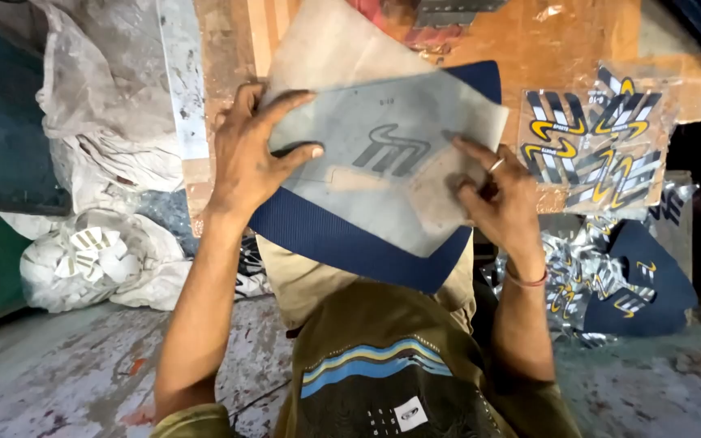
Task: The user is using a manual heat press machine to apply decorative logo transfers onto fabric shoe components.
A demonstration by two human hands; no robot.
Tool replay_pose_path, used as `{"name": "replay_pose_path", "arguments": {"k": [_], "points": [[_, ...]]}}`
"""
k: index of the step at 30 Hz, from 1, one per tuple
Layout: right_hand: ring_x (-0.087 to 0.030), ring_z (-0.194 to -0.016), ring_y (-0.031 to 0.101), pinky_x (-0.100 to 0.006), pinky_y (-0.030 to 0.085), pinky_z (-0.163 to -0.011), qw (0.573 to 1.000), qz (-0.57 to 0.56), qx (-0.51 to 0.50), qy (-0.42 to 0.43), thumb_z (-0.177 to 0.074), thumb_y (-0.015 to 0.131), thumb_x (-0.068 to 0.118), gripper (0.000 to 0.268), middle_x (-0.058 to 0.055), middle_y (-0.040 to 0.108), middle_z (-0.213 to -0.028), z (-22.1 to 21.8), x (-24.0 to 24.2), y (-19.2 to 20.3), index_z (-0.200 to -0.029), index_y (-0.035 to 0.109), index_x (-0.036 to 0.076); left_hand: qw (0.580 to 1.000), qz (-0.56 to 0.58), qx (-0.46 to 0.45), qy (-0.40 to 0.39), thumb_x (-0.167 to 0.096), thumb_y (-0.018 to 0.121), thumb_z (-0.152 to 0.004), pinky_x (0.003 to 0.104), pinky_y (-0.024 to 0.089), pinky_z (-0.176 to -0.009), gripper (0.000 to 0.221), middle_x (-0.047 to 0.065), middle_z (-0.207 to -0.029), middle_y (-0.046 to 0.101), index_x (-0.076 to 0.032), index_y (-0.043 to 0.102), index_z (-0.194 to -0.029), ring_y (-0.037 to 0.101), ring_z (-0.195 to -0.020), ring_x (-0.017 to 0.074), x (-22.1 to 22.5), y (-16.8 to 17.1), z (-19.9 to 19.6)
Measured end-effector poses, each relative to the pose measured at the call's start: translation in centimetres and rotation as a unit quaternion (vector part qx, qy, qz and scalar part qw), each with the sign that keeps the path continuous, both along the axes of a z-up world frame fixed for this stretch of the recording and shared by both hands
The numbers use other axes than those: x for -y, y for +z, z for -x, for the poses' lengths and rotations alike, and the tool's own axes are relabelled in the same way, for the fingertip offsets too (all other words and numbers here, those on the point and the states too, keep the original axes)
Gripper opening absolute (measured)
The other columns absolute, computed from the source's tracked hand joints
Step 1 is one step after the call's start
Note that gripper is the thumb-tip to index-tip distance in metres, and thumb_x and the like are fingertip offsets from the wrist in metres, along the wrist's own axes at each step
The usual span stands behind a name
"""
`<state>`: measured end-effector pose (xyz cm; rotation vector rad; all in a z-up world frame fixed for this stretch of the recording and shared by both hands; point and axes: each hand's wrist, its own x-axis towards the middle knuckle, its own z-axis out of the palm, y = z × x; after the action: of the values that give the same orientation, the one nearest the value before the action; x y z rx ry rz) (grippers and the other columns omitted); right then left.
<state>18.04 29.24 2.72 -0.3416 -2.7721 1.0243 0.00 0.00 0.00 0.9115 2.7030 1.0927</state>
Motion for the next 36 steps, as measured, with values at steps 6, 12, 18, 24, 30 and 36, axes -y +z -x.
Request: {"name": "replay_pose_path", "arguments": {"k": [6,12,18,24,30,36], "points": [[-0.014,-0.059,0.050,-0.031,0.040,-0.055,0.998,-0.043,-0.023,-0.041,-0.091,0.085,0.015,0.034,-0.008,0.054,-0.080,1.3,-0.5,-0.1,-0.124,0.076,0.013,0.999,0.020,0.049,-0.010,-0.038,0.091,-0.078,0.042,0.042,-0.097,0.045,0.004,-0.119,0.058,-0.032,0.080,-0.121,0.061,-0.100,0.0232,0.4,0.1,0.3],[-0.015,-0.063,0.055,-0.031,0.045,-0.060,0.998,-0.046,-0.041,-0.006,-0.095,0.079,0.011,0.035,-0.007,0.062,-0.084,2.1,0.2,0.2,-0.129,0.073,0.014,0.999,0.008,-0.006,-0.043,-0.045,0.094,-0.077,0.044,0.044,-0.098,0.054,0.011,-0.131,0.052,-0.027,0.077,-0.124,0.059,-0.116,0.0283,0.7,-0.6,0.1],[-0.017,-0.052,0.053,-0.033,0.044,-0.055,0.999,-0.018,0.030,0.034,-0.090,0.079,0.009,0.046,-0.013,0.061,-0.074,2.4,-0.9,0.7,-0.135,0.070,0.013,0.999,0.033,0.004,-0.028,-0.050,0.095,-0.066,0.047,0.040,-0.102,0.066,0.009,-0.132,0.053,-0.026,0.076,-0.124,0.057,-0.122,0.0298,0.1,0.4,-0.3],[-0.015,-0.048,0.054,-0.031,0.045,-0.052,0.998,0.006,0.054,0.042,-0.090,0.077,0.009,0.045,-0.013,0.070,-0.080,2.3,-1.5,0.9,-0.134,0.070,0.013,0.996,0.081,0.030,-0.020,-0.052,0.095,-0.062,0.050,0.034,-0.095,0.068,0.008,-0.129,0.054,-0.026,0.077,-0.122,0.055,-0.119,0.0271,-0.3,0.9,0.1],[-0.015,-0.051,0.055,-0.030,0.045,-0.052,0.999,0.001,0.016,-0.028,-0.090,0.080,0.010,0.030,-0.013,0.075,-0.092,2.2,-0.5,0.3,-0.120,0.077,0.010,0.997,0.071,0.017,-0.025,-0.052,0.095,-0.065,0.049,0.035,-0.096,0.066,0.009,-0.131,0.054,-0.025,0.077,-0.123,0.055,-0.121,0.0284,-0.1,0.8,0.0],[-0.012,-0.060,0.060,-0.028,0.048,-0.059,0.997,0.004,-0.020,-0.078,-0.093,0.080,0.010,0.023,-0.012,0.076,-0.091,1.9,0.1,-0.6,-0.116,0.079,0.010,0.998,0.049,0.005,-0.027,-0.050,0.095,-0.065,0.049,0.038,-0.099,0.065,0.009,-0.134,0.053,-0.025,0.078,-0.123,0.056,-0.122,0.0288,-0.1,0.8,0.0]]}}
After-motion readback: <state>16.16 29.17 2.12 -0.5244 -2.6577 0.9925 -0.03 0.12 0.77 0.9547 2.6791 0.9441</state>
